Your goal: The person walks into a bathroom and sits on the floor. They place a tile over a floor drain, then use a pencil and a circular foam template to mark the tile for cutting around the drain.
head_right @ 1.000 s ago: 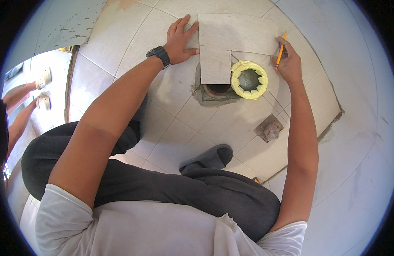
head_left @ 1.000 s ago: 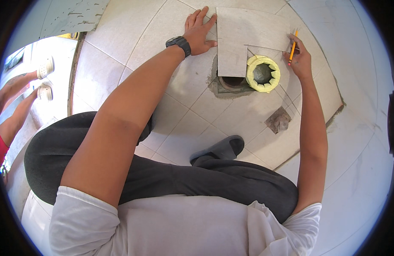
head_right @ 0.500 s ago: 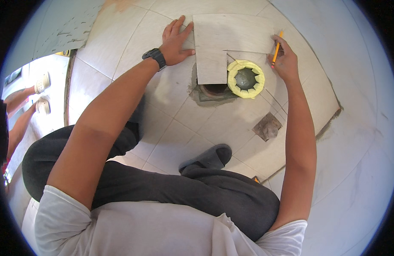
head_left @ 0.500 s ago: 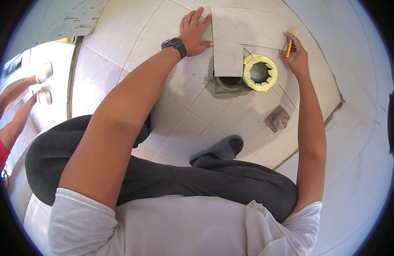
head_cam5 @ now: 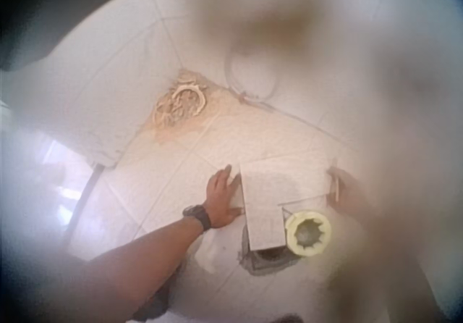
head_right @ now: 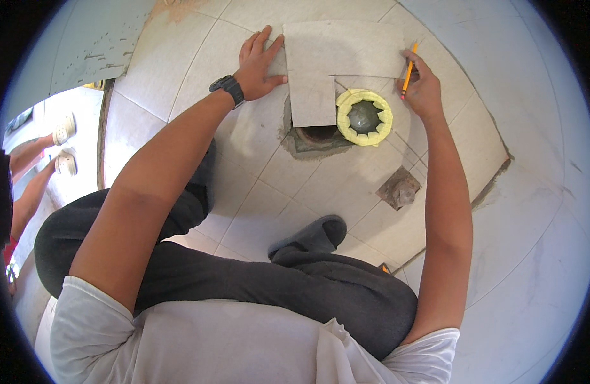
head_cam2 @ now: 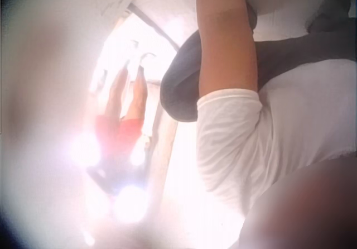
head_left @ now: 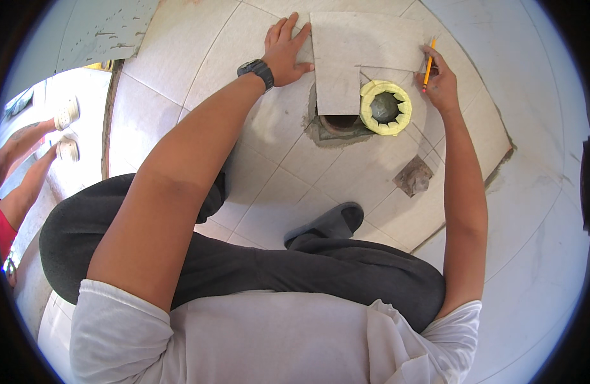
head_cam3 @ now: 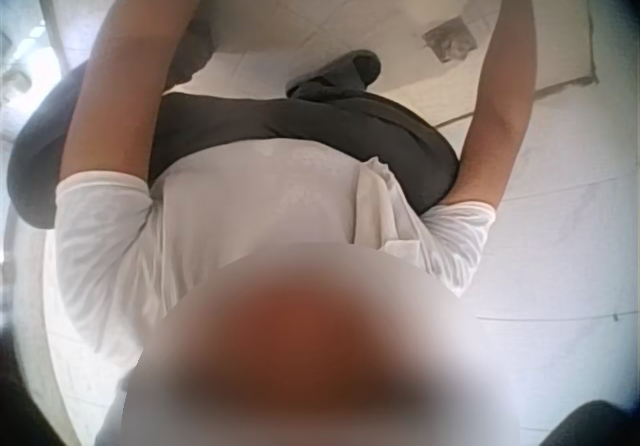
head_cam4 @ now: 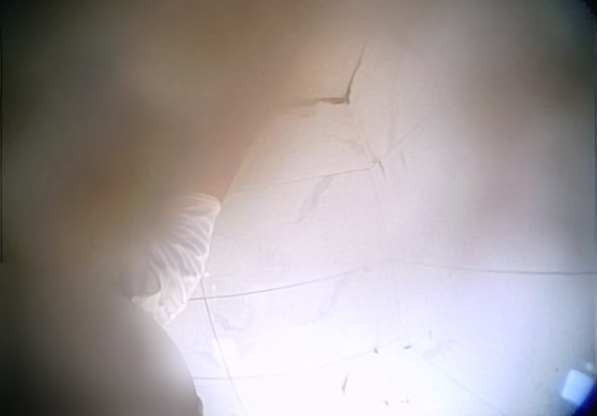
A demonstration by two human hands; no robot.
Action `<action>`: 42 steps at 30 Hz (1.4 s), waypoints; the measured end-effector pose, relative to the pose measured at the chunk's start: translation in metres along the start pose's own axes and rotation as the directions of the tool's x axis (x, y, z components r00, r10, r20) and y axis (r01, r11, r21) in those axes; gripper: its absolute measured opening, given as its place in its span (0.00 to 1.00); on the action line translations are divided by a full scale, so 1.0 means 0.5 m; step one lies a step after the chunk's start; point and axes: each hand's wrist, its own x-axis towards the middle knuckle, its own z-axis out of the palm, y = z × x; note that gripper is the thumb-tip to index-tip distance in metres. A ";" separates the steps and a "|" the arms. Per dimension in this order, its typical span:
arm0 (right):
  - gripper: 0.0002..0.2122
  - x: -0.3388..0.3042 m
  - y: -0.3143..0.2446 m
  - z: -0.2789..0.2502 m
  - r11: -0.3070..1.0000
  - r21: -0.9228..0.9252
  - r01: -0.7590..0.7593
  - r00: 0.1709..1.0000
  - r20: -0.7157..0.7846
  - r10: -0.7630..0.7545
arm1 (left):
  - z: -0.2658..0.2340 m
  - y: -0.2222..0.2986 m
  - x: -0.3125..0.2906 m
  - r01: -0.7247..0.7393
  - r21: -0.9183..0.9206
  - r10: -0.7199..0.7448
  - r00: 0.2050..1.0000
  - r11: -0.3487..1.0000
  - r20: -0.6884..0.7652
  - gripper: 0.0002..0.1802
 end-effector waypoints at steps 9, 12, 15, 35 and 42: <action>0.34 0.004 0.022 0.003 0.997 -0.027 0.075 0.997 -0.015 -0.075 | -0.011 0.011 0.001 0.020 0.002 -0.020 1.000 1.000 0.019 0.56; 0.34 0.004 0.021 0.004 0.996 0.001 0.092 0.996 -0.019 -0.092 | -0.017 0.014 0.001 0.030 -0.010 -0.030 0.998 0.999 0.052 0.55; 0.34 0.003 0.011 -0.001 0.998 0.011 0.062 0.998 -0.002 -0.062 | -0.019 0.015 0.003 0.039 -0.009 -0.038 0.997 0.999 0.073 0.54; 0.18 -0.068 -0.102 -0.027 0.909 0.373 0.185 0.973 -0.197 -0.117 | -0.033 0.349 -0.019 0.745 -0.554 -0.497 0.664 0.372 0.559 0.16; 0.14 -0.126 -0.073 -0.021 0.928 0.256 0.272 0.956 -0.186 -0.228 | 0.035 0.468 -0.097 0.769 -0.470 -0.415 0.292 -0.434 0.862 0.07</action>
